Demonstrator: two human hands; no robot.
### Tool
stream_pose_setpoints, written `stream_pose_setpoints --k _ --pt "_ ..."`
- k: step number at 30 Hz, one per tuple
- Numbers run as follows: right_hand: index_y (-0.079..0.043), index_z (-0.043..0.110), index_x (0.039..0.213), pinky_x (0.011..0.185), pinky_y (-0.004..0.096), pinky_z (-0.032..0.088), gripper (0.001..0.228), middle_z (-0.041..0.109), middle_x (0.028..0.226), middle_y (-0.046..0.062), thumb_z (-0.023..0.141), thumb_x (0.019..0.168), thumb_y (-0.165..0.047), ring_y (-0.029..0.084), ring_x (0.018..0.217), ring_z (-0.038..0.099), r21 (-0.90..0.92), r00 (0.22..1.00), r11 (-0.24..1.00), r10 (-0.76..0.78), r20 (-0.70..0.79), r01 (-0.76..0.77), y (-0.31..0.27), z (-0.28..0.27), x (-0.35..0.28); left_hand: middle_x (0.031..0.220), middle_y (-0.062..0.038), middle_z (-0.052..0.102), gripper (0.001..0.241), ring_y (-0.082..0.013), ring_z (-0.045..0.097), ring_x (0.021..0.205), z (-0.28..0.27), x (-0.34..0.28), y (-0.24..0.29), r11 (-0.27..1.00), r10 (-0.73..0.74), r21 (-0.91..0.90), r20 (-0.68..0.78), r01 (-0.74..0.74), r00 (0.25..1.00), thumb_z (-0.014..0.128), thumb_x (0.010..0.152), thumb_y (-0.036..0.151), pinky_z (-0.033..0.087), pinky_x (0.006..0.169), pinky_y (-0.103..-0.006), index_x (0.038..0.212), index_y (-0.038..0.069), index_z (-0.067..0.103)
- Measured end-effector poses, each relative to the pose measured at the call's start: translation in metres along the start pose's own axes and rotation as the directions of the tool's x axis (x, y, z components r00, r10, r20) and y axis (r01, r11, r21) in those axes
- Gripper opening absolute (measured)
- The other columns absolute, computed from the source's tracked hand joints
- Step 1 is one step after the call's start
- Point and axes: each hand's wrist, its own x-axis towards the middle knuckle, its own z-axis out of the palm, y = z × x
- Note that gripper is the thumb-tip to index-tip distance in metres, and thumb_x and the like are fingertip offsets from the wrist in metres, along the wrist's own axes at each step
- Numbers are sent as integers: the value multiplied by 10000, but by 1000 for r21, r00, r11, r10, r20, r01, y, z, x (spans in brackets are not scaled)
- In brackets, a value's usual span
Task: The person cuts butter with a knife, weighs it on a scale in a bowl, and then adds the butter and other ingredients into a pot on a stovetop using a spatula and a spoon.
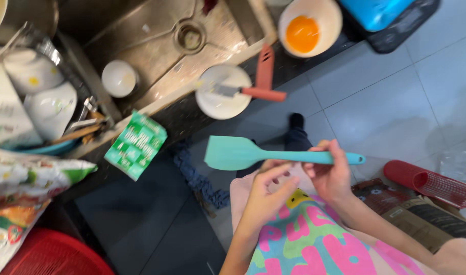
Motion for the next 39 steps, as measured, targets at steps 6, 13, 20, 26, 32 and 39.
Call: stream_pose_setpoints --k 6,13,20,26,32,39 --pt "-109 654 956 626 305 415 430 629 784 102 532 1135 -481 176 641 525 199 991 977 -51 -123 75 -111 -104 28 1012 -7 662 393 -113 617 909 111 85 4 960 -160 259 210 103 965 692 902 211 479 770 -270 1282 109 697" --pt "-150 654 961 635 321 400 375 637 845 72 559 1133 -470 187 675 529 141 947 971 -146 -286 192 -270 -228 64 1005 5 666 219 -112 648 878 272 178 -13 977 -73 211 178 34 981 669 920 215 475 681 -297 1087 73 665" --pt "-115 630 826 654 314 353 557 525 672 70 543 1187 -531 173 652 436 43 950 976 -199 -239 216 -375 -270 132 971 -9 680 254 -117 635 867 320 234 -28 980 -151 150 148 129 977 663 886 141 519 697 -286 1128 62 673" --pt "-106 562 700 883 398 443 644 467 747 72 452 1118 -582 212 788 440 -54 975 973 -223 22 224 -453 -219 233 943 -50 733 178 -131 657 815 282 300 -13 899 91 395 -593 190 800 655 972 163 533 717 -289 1068 28 718" --pt "-54 758 1100 642 276 487 239 723 842 48 668 969 -233 69 755 575 -950 955 190 114 273 248 -433 -107 344 1007 -50 667 418 -208 637 665 278 343 18 847 -60 255 -826 466 561 596 951 194 504 679 -334 1337 48 532" --pt "-13 734 1077 616 342 493 291 701 692 160 651 963 -268 103 636 603 -983 936 -26 310 166 183 -392 -38 392 1056 -106 662 262 -217 660 855 265 359 -8 783 88 370 -862 501 500 621 1021 233 514 753 -366 1144 24 718"
